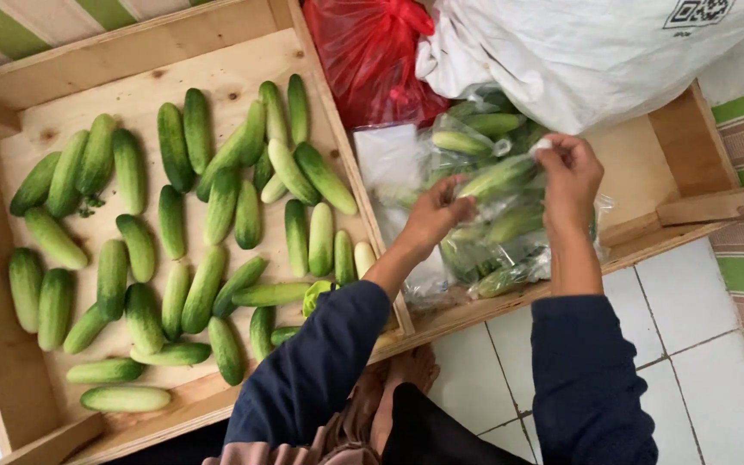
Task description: Wiping cucumbers with a cloth and placing them into plastic bags
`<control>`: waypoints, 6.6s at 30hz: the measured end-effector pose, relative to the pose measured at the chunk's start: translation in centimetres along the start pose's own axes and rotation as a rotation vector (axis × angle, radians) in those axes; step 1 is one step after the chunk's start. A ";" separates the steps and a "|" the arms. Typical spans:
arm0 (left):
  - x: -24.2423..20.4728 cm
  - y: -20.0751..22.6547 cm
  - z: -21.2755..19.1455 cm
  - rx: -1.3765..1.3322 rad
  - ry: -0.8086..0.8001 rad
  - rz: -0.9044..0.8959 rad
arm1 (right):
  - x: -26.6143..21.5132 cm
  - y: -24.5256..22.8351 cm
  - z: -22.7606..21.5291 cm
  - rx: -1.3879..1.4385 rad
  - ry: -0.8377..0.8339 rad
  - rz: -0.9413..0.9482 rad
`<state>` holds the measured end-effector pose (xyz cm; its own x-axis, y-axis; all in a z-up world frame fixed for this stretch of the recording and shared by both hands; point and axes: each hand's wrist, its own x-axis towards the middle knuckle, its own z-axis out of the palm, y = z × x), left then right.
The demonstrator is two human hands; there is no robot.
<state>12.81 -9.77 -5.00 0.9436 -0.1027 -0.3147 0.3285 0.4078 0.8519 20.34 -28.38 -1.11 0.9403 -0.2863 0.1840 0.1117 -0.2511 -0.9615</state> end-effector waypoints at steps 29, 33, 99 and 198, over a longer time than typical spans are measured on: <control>-7.2 -4.7 -13.8 0.102 0.267 0.089 | -12.4 -5.5 11.4 -0.380 -0.526 -0.630; -16.1 -4.3 -20.0 0.003 0.377 0.117 | -20.8 -4.7 14.8 -0.259 -0.759 -0.571; 3.3 3.3 -32.8 1.759 1.002 0.113 | -27.1 -1.5 10.0 0.141 -0.807 0.583; -25.2 0.2 -16.8 -0.460 0.433 0.050 | -29.5 -10.2 20.0 0.076 -0.746 -0.127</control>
<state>-11.60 8.18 -3.95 0.8236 0.2633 -0.5023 0.1428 0.7609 0.6330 -2.13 1.09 -0.83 0.8837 0.4486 0.1332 0.2300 -0.1684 -0.9585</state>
